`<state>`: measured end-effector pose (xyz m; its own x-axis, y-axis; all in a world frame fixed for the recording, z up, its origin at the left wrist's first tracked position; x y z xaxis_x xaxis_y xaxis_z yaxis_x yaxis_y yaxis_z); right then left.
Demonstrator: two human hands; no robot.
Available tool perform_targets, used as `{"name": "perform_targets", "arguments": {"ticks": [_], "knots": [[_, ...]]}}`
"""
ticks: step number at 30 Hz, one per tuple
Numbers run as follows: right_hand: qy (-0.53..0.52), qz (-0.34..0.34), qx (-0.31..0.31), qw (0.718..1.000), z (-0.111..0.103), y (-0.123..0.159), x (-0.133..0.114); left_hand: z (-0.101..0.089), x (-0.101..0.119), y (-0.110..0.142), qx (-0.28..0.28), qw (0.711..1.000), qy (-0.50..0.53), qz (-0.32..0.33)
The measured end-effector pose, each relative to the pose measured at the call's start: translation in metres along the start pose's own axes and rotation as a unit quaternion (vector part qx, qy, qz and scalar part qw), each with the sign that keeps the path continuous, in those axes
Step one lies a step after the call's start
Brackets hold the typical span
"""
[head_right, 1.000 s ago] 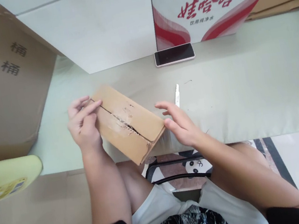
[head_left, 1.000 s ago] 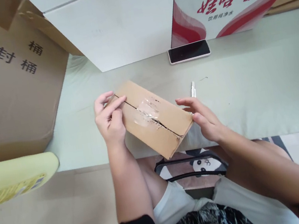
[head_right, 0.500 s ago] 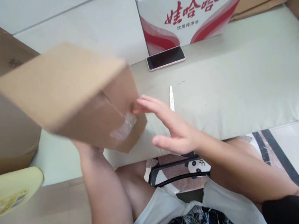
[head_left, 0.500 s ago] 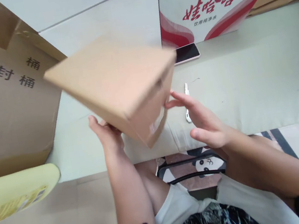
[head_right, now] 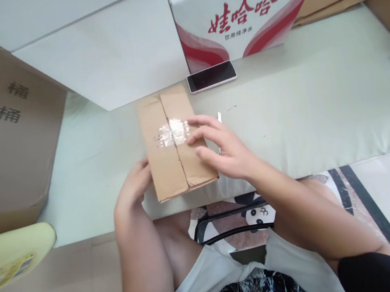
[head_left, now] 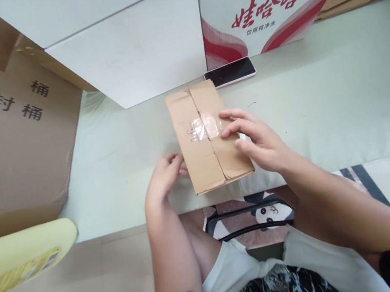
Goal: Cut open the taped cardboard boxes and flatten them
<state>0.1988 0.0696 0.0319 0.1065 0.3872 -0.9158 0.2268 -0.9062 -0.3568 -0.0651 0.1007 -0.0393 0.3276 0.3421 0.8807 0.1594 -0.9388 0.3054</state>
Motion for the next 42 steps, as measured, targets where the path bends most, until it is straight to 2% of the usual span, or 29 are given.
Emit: {"name": "perform_targets", "arguments": {"ticks": [2, 4, 6, 7, 8, 10, 12, 13, 15, 16, 17, 19, 21, 23, 25, 27, 29, 30, 33, 35, 37, 40, 42], "knots": [[0.032, -0.009, -0.025, 0.999, 0.007, 0.000, 0.000, -0.014, 0.017, 0.003, 0.084, 0.992, 0.018, 0.087], [0.042, -0.015, -0.058, 0.997, 0.015, 0.000, -0.001, -0.024, 0.042, 0.015, 0.145, 0.957, 0.073, 0.240], [0.039, -0.025, -0.081, 0.996, 0.019, 0.001, 0.000, -0.018, 0.063, 0.028, 0.110, 0.928, 0.068, 0.350], [0.035, -0.030, -0.081, 0.996, 0.018, 0.002, 0.002, -0.011, 0.069, 0.032, 0.077, 0.925, 0.037, 0.372], [0.035, -0.027, -0.064, 0.997, 0.015, 0.001, 0.006, -0.003, 0.072, 0.035, 0.047, 0.925, 0.003, 0.378], [0.087, 0.020, 0.020, 0.996, -0.001, 0.000, 0.021, 0.011, 0.073, 0.037, 0.006, 0.925, -0.046, 0.378], [0.215, 0.137, 0.087, 0.963, -0.018, 0.002, 0.041, 0.017, 0.073, 0.040, -0.003, 0.918, -0.061, 0.392], [0.285, 0.206, 0.080, 0.933, -0.022, 0.003, 0.051, 0.018, 0.073, 0.041, -0.001, 0.911, -0.065, 0.407], [0.381, 0.309, -0.005, 0.871, -0.020, 0.007, 0.066, 0.020, 0.072, 0.043, 0.001, 0.898, -0.084, 0.433], [0.402, 0.337, -0.054, 0.850, -0.017, 0.008, 0.070, 0.019, 0.072, 0.043, 0.003, 0.893, -0.092, 0.441], [0.414, 0.353, -0.088, 0.835, -0.014, 0.009, 0.072, 0.019, 0.071, 0.043, 0.006, 0.889, -0.099, 0.447], [0.426, 0.363, -0.112, 0.821, -0.012, 0.010, 0.071, 0.019, 0.071, 0.043, 0.010, 0.885, -0.112, 0.452], [0.414, 0.363, -0.096, 0.829, -0.013, 0.009, 0.070, 0.019, 0.071, 0.043, 0.015, 0.881, -0.121, 0.457], [0.360, 0.348, -0.048, 0.864, -0.018, 0.006, 0.070, 0.019, 0.072, 0.044, 0.018, 0.875, -0.128, 0.466], [0.236, 0.331, 0.031, 0.913, -0.025, 0.004, 0.071, 0.021, 0.072, 0.045, 0.016, 0.869, -0.137, 0.475], [0.047, 0.311, 0.112, 0.943, -0.030, 0.001, 0.073, 0.022, 0.072, 0.047, 0.014, 0.864, -0.144, 0.482], [-0.119, 0.266, 0.181, 0.939, -0.036, -0.003, 0.072, 0.024, 0.073, 0.049, 0.015, 0.862, -0.148, 0.485], [-0.166, 0.233, 0.212, 0.934, -0.041, -0.006, 0.067, 0.026, 0.074, 0.052, 0.018, 0.861, -0.150, 0.485], [-0.165, 0.139, 0.284, 0.934, -0.057, -0.010, 0.040, 0.034, 0.078, 0.063, 0.026, 0.858, -0.176, 0.482], [-0.133, 0.094, 0.300, 0.940, -0.063, -0.009, 0.011, 0.044, 0.082, 0.072, 0.026, 0.854, -0.199, 0.479], [-0.138, 0.061, 0.286, 0.946, -0.062, -0.008, -0.019, 0.055, 0.087, 0.081, 0.014, 0.852, -0.215, 0.478], [-0.203, 0.065, 0.211, 0.954, -0.044, -0.007, -0.047, 0.073, 0.092, 0.094, -0.013, 0.845, -0.228, 0.484], [-0.215, 0.086, 0.168, 0.958, -0.031, -0.005, -0.050, 0.081, 0.093, 0.098, -0.025, 0.843, -0.232, 0.484]]}}
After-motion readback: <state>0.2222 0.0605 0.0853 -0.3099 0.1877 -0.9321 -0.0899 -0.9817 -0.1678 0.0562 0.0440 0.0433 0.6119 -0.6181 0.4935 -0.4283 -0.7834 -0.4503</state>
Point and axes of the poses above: each hand's wrist, its own y-axis away from the middle knuckle, its own z-axis out of the palm, x = y × z, the point moved 7 cm from there along -y, towards the middle knuckle, and after that the axes turned 8 degrees about -y, right-handed, at the moved point
